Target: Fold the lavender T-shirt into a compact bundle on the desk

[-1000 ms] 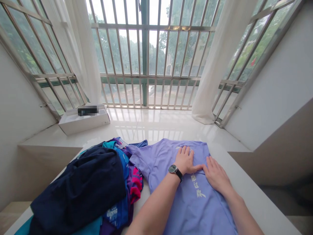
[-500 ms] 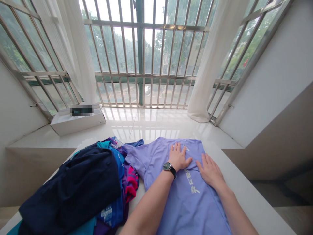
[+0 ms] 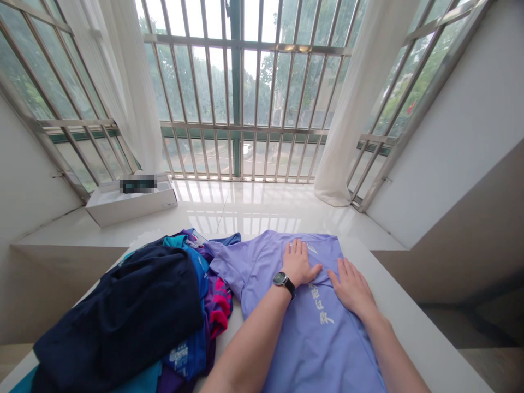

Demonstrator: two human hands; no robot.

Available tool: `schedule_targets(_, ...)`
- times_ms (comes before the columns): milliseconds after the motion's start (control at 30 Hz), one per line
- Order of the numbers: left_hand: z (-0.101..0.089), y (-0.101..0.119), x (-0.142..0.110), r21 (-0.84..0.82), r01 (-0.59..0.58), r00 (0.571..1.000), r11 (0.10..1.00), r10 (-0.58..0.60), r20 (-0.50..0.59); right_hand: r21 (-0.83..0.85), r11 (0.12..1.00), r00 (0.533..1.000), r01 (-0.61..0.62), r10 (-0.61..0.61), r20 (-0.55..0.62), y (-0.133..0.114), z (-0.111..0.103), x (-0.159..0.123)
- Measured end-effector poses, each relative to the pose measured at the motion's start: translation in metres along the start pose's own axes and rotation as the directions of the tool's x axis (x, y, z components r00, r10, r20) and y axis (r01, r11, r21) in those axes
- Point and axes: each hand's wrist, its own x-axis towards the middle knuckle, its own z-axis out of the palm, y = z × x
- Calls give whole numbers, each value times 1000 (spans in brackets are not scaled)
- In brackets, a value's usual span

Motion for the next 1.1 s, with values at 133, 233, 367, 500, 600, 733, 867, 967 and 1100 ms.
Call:
schedule_targets(133,-1,0,0,9,0,1000,1000,0,5,6,1000,1000,-6,6,-1,0,-1,0)
schedule_targets(233,-2,0,1,12,-29,999,1000,29,-18,6,1000,1000,-5,5,9,0,-1,0)
schedule_targets(367,-4,2,3,0,-123,990,992,123,-68,13,1000,1000,0,-1,6,1,0,0)
schedule_targets(500,-3,2,1,-19,-152,987,988,151,-52,16,1000,1000,4,-4,-7,1,2,0)
schedule_targets(600,-3,2,-2,-11,-136,990,991,135,-33,21,1000,1000,3,-2,-17,1,2,1)
schedule_targets(733,-4,2,-4,-9,-117,992,993,117,-36,19,1000,1000,3,-2,-18,1,0,0)
schedule_targets(867,-4,3,-5,-16,-121,991,993,120,-54,18,1000,1000,-12,12,-21,-1,-2,-1)
schedule_targets(967,-4,3,-6,-24,-124,990,992,122,-67,31,999,999,-13,14,-37,0,0,-1)
schedule_targets(1100,-7,3,-8,-30,-119,992,992,118,-46,70,998,998,1,3,-56,2,6,1)
